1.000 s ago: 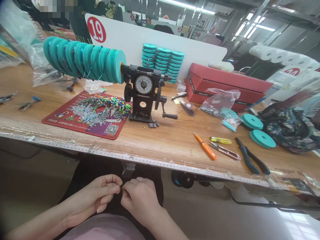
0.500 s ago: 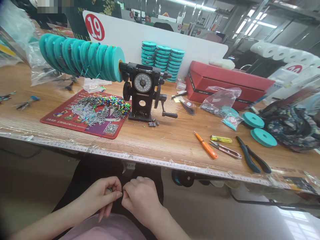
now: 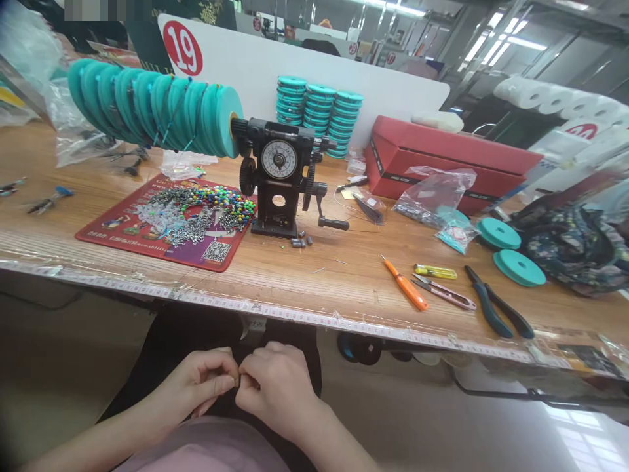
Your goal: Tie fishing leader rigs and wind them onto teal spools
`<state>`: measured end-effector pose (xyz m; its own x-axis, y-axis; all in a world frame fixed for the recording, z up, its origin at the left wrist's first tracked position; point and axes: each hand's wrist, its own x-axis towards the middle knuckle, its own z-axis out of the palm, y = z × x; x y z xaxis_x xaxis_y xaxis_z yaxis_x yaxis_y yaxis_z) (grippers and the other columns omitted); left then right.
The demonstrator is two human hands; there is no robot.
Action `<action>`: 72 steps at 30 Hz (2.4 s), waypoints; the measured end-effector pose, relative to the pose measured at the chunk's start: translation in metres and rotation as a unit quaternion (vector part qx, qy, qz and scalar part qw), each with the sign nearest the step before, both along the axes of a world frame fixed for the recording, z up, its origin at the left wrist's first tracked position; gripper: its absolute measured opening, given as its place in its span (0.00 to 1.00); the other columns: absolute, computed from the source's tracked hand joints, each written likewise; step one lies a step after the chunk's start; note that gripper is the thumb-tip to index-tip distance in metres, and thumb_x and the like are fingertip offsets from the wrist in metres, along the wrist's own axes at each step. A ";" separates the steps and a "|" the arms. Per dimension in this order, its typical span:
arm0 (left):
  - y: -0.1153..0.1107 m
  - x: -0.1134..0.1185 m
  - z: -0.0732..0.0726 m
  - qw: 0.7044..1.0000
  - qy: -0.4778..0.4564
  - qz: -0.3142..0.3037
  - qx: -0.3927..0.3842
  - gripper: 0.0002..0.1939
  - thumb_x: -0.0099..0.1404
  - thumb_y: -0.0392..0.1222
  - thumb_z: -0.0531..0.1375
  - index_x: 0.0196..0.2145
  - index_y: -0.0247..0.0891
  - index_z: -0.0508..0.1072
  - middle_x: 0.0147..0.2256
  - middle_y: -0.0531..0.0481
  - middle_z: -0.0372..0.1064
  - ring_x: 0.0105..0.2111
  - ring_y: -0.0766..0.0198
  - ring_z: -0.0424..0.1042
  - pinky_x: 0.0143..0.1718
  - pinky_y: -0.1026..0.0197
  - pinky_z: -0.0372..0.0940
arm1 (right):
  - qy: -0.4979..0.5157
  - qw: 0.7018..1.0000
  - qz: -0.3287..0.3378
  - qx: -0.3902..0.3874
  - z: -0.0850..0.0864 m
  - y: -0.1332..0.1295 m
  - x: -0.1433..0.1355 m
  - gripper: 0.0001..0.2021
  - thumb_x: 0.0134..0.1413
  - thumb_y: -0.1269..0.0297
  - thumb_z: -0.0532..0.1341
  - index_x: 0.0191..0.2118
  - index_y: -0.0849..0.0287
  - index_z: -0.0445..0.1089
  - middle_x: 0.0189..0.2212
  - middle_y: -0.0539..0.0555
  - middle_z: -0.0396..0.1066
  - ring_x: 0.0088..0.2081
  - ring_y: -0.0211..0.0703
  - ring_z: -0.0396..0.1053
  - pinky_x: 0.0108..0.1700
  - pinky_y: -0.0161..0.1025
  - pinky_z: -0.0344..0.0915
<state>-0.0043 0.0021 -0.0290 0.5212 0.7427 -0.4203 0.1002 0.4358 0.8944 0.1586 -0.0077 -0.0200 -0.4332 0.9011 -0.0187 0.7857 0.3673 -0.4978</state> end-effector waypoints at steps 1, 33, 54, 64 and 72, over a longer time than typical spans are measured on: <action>0.000 0.000 -0.001 1.000 0.000 0.000 0.003 0.08 0.55 0.39 0.56 0.22 0.33 0.67 0.21 0.59 0.53 0.13 0.78 0.51 0.13 0.70 0.45 | 0.006 1.000 0.003 -0.007 0.001 0.001 0.000 0.06 0.41 0.73 0.53 0.20 0.57 0.62 0.18 0.44 0.65 0.23 0.33 0.58 0.27 0.31 0.49; -0.004 -0.031 -0.005 0.990 0.121 0.056 0.041 0.11 0.58 0.43 0.52 0.26 0.34 0.69 0.17 0.57 0.60 0.12 0.76 0.52 0.14 0.70 0.45 | 0.057 0.987 -0.054 -0.141 0.010 0.011 0.015 0.10 0.43 0.75 0.52 0.25 0.55 0.68 0.22 0.44 0.69 0.25 0.33 0.64 0.27 0.29 0.52; -0.004 -0.035 -0.011 0.983 0.097 0.151 0.033 0.11 0.59 0.46 0.52 0.26 0.36 0.64 0.16 0.60 0.54 0.14 0.75 0.50 0.15 0.70 0.45 | 0.095 0.980 -0.054 -0.164 0.011 0.015 0.016 0.09 0.45 0.74 0.51 0.25 0.56 0.65 0.21 0.44 0.67 0.25 0.32 0.63 0.28 0.28 0.52; -0.010 -0.050 0.005 0.956 0.229 0.052 0.179 0.11 0.59 0.46 0.52 0.37 0.42 0.69 0.36 0.51 0.65 0.21 0.69 0.59 0.25 0.66 0.57 | 0.063 0.989 -0.009 -0.131 0.017 0.015 0.007 0.10 0.45 0.76 0.52 0.26 0.56 0.67 0.24 0.44 0.70 0.28 0.32 0.65 0.30 0.28 0.55; -0.011 -0.044 0.013 0.896 0.315 -0.022 0.313 0.11 0.60 0.45 0.52 0.39 0.46 0.69 0.36 0.52 0.69 0.36 0.60 0.66 0.36 0.63 0.57 | 0.042 0.992 0.010 -0.122 0.020 0.015 -0.001 0.09 0.45 0.75 0.52 0.26 0.56 0.67 0.24 0.46 0.70 0.29 0.34 0.66 0.31 0.29 0.55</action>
<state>-0.0479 -0.0088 -0.0162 0.3622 0.9198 -0.1509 0.6757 -0.1475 0.7222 0.1576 0.0076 0.0005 -0.4605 0.8650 -0.1993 0.7318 0.2429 -0.6368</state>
